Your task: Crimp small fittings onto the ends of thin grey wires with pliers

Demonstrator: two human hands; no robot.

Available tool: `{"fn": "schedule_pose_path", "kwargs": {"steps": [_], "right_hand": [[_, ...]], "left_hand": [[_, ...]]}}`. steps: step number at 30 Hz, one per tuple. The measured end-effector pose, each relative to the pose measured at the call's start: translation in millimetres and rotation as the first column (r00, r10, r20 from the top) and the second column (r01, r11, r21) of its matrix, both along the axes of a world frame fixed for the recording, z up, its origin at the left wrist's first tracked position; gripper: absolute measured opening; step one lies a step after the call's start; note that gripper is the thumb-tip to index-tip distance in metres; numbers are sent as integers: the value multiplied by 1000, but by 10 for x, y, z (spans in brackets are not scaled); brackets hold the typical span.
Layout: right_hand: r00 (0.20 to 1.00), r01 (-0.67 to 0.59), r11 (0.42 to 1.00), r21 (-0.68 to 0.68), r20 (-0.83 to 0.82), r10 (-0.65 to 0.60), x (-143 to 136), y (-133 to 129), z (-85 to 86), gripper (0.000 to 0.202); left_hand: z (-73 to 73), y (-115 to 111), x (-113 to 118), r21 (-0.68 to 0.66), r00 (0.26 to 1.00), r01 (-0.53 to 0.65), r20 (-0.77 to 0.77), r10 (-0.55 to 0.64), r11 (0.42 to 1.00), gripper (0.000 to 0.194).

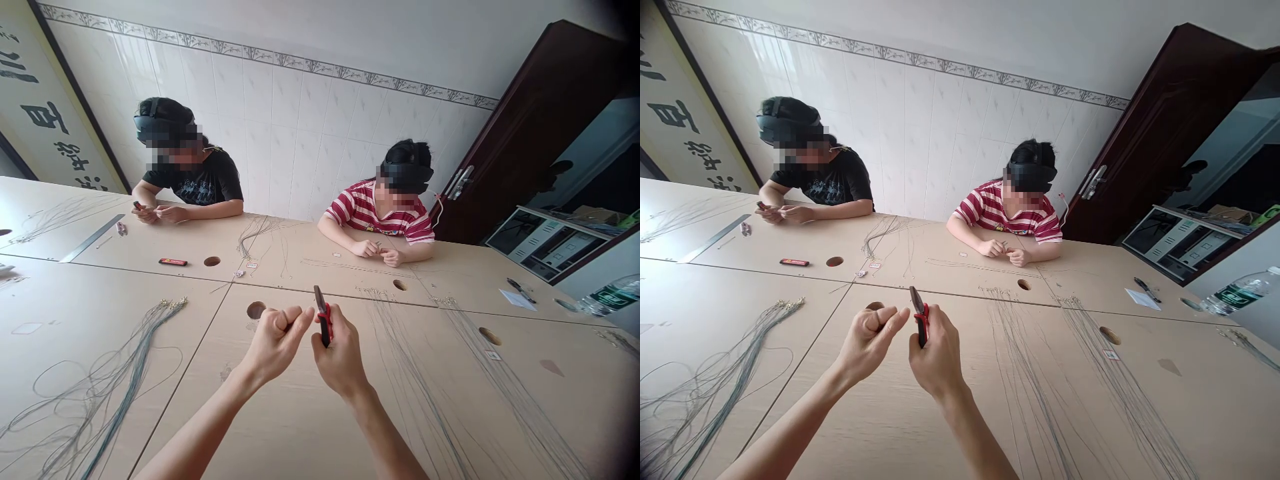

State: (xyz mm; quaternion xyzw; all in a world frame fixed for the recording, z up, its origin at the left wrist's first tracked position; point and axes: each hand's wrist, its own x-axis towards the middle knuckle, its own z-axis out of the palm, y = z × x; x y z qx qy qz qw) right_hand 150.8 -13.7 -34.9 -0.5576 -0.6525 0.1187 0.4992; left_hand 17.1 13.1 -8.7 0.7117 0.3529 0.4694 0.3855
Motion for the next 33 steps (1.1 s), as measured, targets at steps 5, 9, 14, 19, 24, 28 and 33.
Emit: {"fn": "schedule_pose_path", "kwargs": {"steps": [5, 9, 14, 19, 24, 28, 33], "right_hand": [[999, 22, 1000, 0, 29, -22, -16, -18, -24, 17], [1000, 28, 999, -35, 1, -28, -13, 21, -41, 16], [999, 5, 999, -47, -46, -8, 5, 86, -73, 18], [1000, -8, 1000, -23, -20, 7, 35, 87, -50, 17], [999, 2, 998, -67, 35, 0, 14, 58, -87, 15], [998, -5, 995, -96, 56, 11, 19, 51, -108, 14], [999, -14, 991, -134, 27, 18, 35, 79, -121, 13]], "left_hand": [[-25, -35, 16, 38, 999, -7, 47, 5, 999, 46], [-55, -28, 28, 11, 999, -1, 53, 0, 1000, 45], [-70, 63, 11, -57, 999, 36, 2, -35, 998, 45], [-71, 95, -52, -112, 995, 31, -88, -41, 993, 45], [-96, 19, -63, -69, 998, -45, -37, 42, 997, 49], [-122, -15, -59, -40, 999, -50, 0, 50, 998, 47], [-182, -3, -30, -61, 999, -47, 13, 48, 997, 46]]}}
